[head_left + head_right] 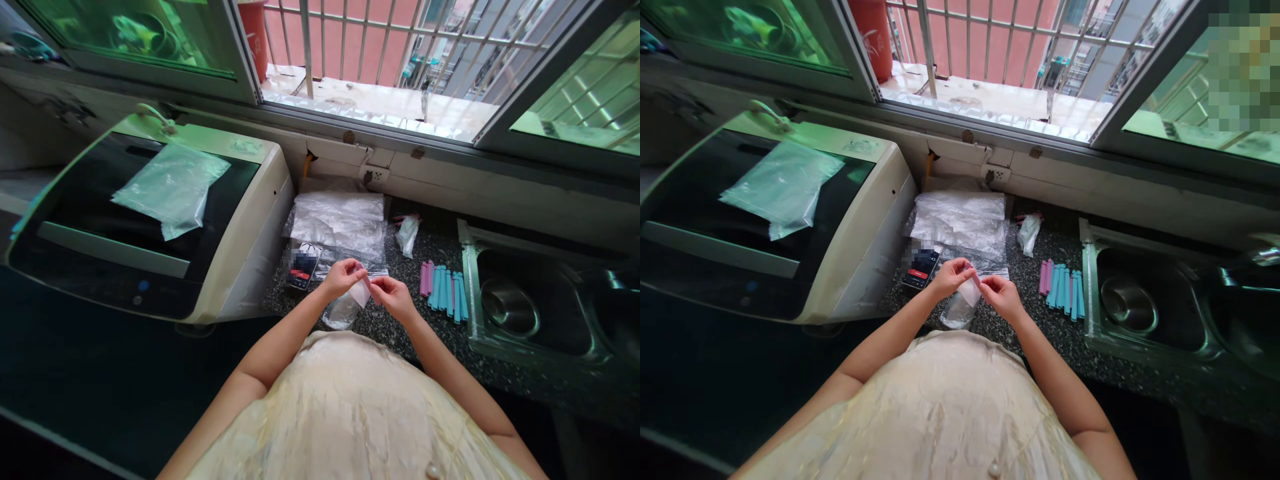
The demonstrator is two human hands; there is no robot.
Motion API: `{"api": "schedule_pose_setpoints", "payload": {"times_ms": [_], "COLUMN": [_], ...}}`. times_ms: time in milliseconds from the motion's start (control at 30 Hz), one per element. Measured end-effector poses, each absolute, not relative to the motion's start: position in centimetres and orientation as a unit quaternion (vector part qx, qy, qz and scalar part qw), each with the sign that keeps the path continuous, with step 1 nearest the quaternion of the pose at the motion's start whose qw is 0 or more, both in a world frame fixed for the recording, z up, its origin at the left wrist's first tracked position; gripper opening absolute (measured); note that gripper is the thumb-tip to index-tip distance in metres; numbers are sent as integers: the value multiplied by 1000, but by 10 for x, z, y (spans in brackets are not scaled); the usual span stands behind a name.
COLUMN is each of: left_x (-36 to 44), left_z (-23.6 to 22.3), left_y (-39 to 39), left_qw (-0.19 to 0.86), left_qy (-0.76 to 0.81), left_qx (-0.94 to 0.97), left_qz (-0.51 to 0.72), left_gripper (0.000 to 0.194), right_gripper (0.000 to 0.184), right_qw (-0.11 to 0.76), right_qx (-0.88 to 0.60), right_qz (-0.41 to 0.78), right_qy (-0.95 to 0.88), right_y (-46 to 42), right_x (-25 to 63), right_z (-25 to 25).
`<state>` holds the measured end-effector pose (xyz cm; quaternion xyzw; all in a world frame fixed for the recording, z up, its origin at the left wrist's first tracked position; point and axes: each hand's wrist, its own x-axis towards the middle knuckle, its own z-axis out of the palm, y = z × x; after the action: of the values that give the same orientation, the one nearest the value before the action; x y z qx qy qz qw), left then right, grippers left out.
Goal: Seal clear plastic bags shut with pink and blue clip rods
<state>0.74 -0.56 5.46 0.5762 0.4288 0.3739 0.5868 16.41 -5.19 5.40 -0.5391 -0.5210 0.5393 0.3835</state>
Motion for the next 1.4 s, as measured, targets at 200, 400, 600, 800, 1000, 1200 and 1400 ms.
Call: {"api": "schedule_pose_setpoints", "payload": {"times_ms": [200,400,600,800,1000,1200,1400], "left_x": [7,7,8,8,8,7,7], "left_z": [56,55,54,54,52,53,54], "left_y": [-6,-5,-4,-4,-3,-3,-3], "left_qw": [587,594,599,594,593,588,591], "left_qy": [434,428,428,430,428,425,423], "left_qx": [574,570,563,564,565,571,569], "left_qz": [371,374,376,380,381,384,385], "left_gripper": [33,33,34,34,34,32,33], "right_gripper": [34,32,33,33,34,33,33], "right_qw": [383,384,380,379,380,379,378], "right_qx": [-539,-533,-540,-539,-544,-546,-545], "right_qz": [537,544,542,538,529,529,521], "right_qy": [-524,-522,-520,-525,-529,-527,-537], "right_y": [-52,-50,-49,-49,-48,-47,-47], "right_x": [164,165,165,164,163,163,163], "right_z": [54,54,53,54,58,58,58]}}
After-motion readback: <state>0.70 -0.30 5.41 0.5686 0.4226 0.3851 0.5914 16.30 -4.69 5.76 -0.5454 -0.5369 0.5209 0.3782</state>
